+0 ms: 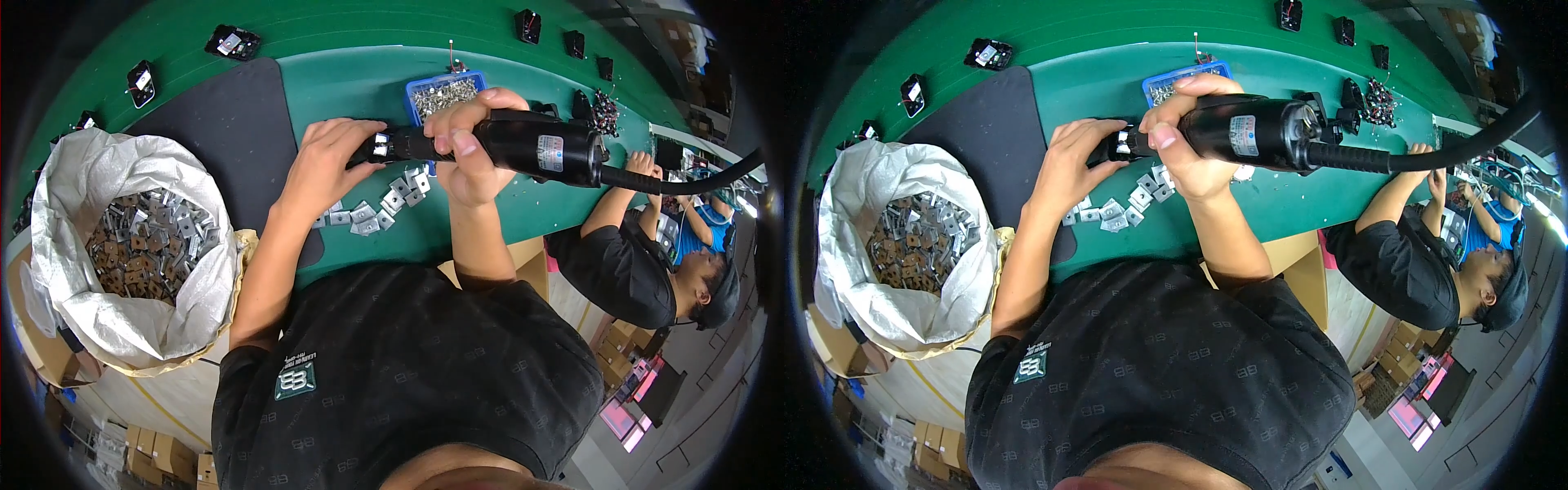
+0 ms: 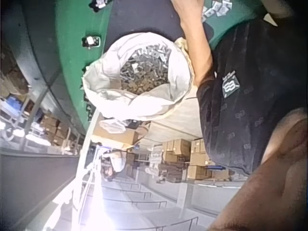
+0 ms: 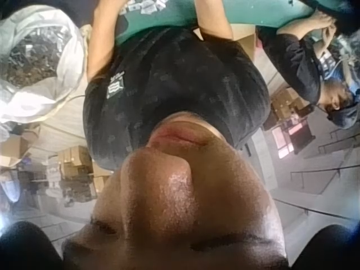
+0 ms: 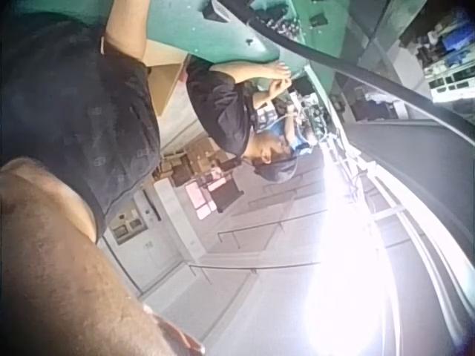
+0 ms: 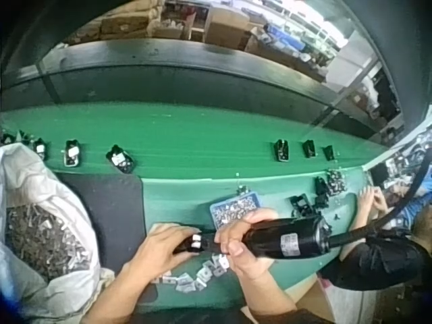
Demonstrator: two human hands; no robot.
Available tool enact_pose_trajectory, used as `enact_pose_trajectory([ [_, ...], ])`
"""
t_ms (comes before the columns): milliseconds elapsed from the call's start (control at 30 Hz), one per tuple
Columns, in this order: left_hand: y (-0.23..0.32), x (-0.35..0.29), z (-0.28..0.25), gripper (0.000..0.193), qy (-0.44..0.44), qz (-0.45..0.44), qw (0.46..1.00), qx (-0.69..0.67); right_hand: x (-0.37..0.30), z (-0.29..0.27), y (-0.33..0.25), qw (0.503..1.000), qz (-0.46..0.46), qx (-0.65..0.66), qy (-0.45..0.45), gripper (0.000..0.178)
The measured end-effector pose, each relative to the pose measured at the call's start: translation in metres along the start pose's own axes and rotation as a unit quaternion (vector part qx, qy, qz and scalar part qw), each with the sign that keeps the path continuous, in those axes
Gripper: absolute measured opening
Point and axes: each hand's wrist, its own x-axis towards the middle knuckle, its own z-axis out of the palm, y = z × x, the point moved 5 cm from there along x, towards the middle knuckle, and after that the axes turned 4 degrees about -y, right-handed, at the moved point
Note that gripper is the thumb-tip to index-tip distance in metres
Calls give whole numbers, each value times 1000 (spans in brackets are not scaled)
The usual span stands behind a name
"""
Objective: The person assembles plastic housings for electronic devices by securing plastic components and circuit boards with screws using an electric screwdriver.
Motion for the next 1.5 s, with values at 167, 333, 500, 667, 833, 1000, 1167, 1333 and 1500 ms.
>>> enact_pose_trajectory([
  [167, -1, 1, 1, 47, -5, -3, 1000, -5, -1, -2, 4, 1000, -1, 6, -13, 40],
  [333, -1, 2, 2, 46, -11, -1, 1000, -13, -4, -4, 7, 999, 16, 31, -28, 35],
  [500, -1, 3, 1, 46, -22, -1, 999, -24, -6, -3, 8, 998, 14, -13, -61, 31],
  [667, -3, 3, 2, 47, -32, -2, 999, -27, -8, -6, 11, 998, 14, -12, -65, 31],
  [833, 0, 4, 2, 47, -40, -8, 999, -20, -12, -3, 9, 997, -11, -5, -77, 31],
  [1000, 5, 5, 0, 47, -39, -1, 999, -3, -7, -5, 9, 994, -11, -11, -105, 39],
  [1167, 7, 11, -2, 46, -75, 5, 997, 2, 18, -2, -36, 993, -78, 40, -73, 50],
  [1333, 23, 13, -12, 47, -110, 9, 991, 81, 49, -31, -73, 993, -102, -53, 5, 48],
  [1500, 34, 6, -4, 67, -81, -31, 988, 129, 44, -55, -33, 990, -28, -83, 112, 43],
])
